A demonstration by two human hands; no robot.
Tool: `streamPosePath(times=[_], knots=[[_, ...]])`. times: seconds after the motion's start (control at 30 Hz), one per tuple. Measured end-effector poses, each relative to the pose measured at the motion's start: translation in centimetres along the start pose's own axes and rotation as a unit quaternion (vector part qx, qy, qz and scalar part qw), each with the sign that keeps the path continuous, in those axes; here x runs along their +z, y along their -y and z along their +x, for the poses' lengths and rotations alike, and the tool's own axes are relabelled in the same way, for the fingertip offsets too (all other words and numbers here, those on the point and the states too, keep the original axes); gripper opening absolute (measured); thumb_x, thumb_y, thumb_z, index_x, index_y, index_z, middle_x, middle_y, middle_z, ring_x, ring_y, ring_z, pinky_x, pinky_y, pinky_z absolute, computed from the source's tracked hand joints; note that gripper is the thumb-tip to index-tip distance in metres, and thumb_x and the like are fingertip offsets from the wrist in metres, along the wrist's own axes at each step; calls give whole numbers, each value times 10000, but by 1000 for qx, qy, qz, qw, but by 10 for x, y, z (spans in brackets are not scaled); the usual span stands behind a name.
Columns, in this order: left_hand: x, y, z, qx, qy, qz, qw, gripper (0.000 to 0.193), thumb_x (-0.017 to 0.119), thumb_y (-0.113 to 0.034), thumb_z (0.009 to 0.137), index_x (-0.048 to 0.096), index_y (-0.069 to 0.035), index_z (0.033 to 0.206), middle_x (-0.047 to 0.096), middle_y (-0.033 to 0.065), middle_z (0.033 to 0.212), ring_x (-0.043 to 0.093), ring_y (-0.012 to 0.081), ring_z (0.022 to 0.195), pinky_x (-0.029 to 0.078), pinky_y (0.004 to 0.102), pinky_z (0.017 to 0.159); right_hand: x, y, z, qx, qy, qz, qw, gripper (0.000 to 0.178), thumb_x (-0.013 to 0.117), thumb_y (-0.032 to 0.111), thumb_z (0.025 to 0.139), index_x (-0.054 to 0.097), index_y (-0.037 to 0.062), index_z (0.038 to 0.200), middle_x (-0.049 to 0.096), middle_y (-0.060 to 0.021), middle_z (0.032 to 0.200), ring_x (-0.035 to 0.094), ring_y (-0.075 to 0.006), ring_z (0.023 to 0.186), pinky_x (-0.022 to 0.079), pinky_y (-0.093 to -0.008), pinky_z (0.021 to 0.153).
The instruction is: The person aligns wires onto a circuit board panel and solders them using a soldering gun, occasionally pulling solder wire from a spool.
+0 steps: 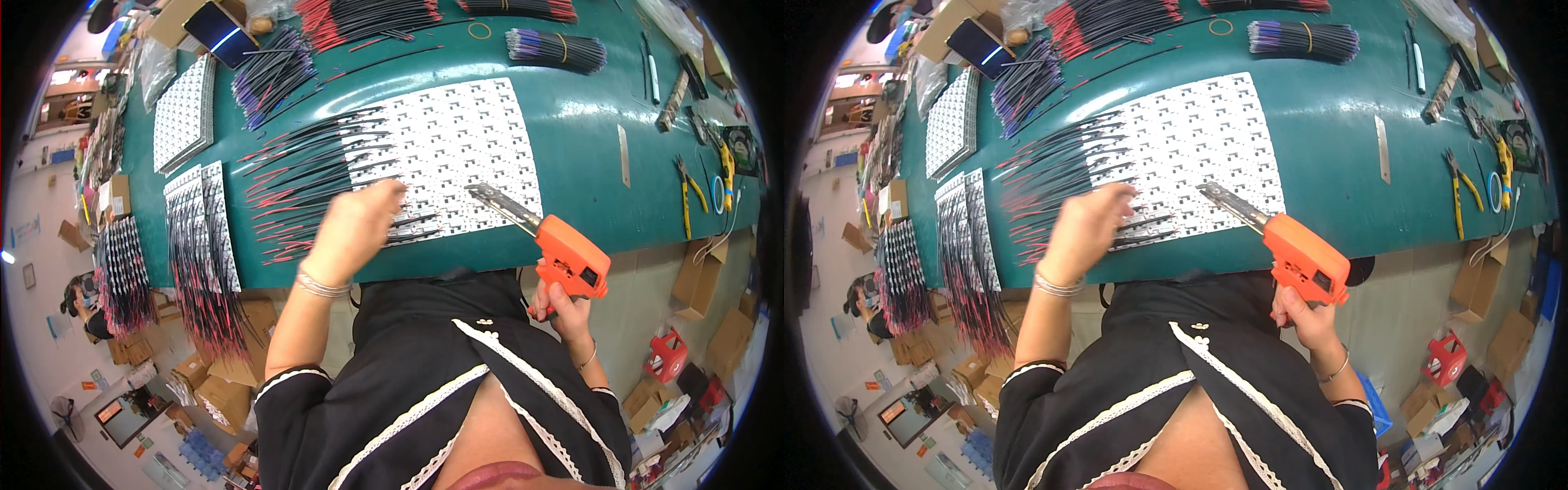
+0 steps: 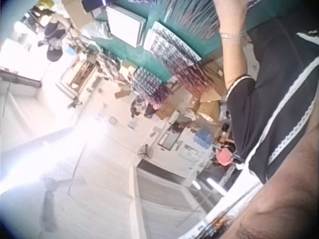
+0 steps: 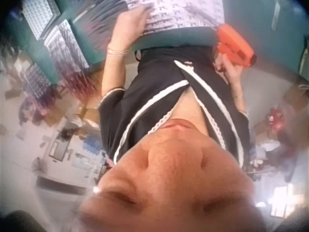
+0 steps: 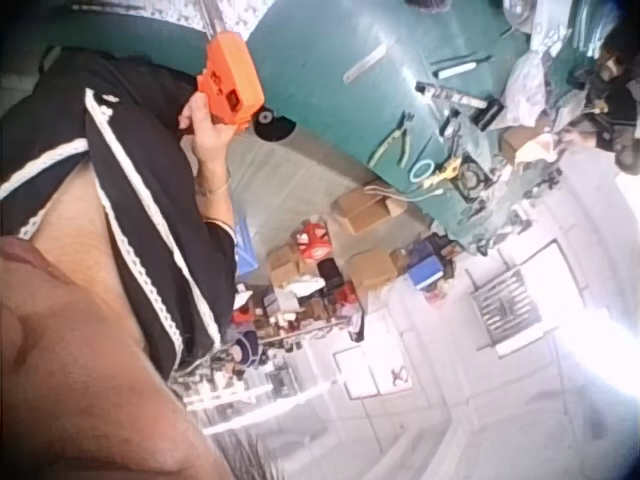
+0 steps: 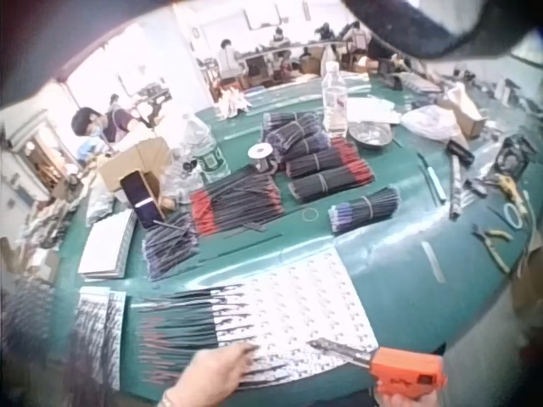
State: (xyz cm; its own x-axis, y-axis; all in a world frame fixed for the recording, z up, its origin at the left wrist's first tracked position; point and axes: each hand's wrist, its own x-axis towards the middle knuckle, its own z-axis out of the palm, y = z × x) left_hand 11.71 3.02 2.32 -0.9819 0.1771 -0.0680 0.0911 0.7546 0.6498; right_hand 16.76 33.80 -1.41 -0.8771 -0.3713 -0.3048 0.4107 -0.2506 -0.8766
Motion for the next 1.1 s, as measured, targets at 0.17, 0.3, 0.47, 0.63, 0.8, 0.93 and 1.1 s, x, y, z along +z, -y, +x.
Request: streamPosePath(times=[0.17, 0.3, 0.47, 0.63, 0.8, 0.93, 1.1], knots=[[-95, 2, -17, -9, -540, -90, 837, 187, 406, -74, 892, 523, -2, 1019, 437, 3, 558, 368, 68, 433, 295, 178, 375, -7, 5, 4, -39, -10, 3, 999, 405, 492, 234, 871, 388, -44, 1148, 431, -53, 576, 415, -110, 413, 363, -244, 405], [-131, 22, -33, 28, -699, -92, 709, 243, 365, -203, 948, 481, 10, 968, 377, -16, 570, 305, 44, 459, 258, 177, 376, -5, 7, 11, -79, -39, 38, 995, 380, 517, 201, 865, 430, -58, 1130, 462, -42, 589, 428, -94, 412, 373, -233, 389], [-92, 94, -29, -12, -699, -40, 714, 205, 426, -211, 925, 453, -8, 937, 424, -4, 678, 362, 42, 537, 317, 181, 448, 0, 8, 16, -76, -23, 50, 996, 378, 522, 191, 864, 426, -56, 1134, 456, -43, 595, 433, -95, 425, 369, -233, 387], [-85, 97, -31, -36, -638, -88, 764, 215, 449, -212, 915, 479, 1, 926, 452, -2, 665, 409, 57, 550, 364, 181, 503, 2, 7, 15, -72, -21, 42, 996, 365, 509, 186, 868, 426, -59, 1125, 446, -42, 587, 426, -94, 422, 358, -230, 378], [-122, 82, -28, -114, -540, -16, 833, 226, 471, -189, 902, 587, 5, 911, 533, 15, 689, 462, 70, 557, 384, 199, 502, 4, 10, 18, -82, -24, 34, 996, 367, 498, 182, 870, 421, -65, 1130, 444, -43, 590, 419, -91, 423, 360, -227, 388], [-152, 70, -19, -128, -456, 47, 879, 201, 503, -150, 873, 600, -3, 971, 536, 11, 658, 464, 68, 586, 374, 211, 538, 6, 12, 22, -77, -6, -5, 997, 399, 470, 184, 876, 363, -56, 1177, 415, -46, 582, 400, -98, 430, 352, -229, 415], [-111, -1, 12, -120, -261, 17, 958, 96, 580, -91, 804, 595, -8, 849, 539, 30, 680, 500, 105, 600, 413, 241, 578, 7, 9, 25, -74, -8, -19, 997, 398, 484, 162, 868, 387, -60, 1183, 441, -47, 595, 407, -94, 427, 354, -226, 420]])
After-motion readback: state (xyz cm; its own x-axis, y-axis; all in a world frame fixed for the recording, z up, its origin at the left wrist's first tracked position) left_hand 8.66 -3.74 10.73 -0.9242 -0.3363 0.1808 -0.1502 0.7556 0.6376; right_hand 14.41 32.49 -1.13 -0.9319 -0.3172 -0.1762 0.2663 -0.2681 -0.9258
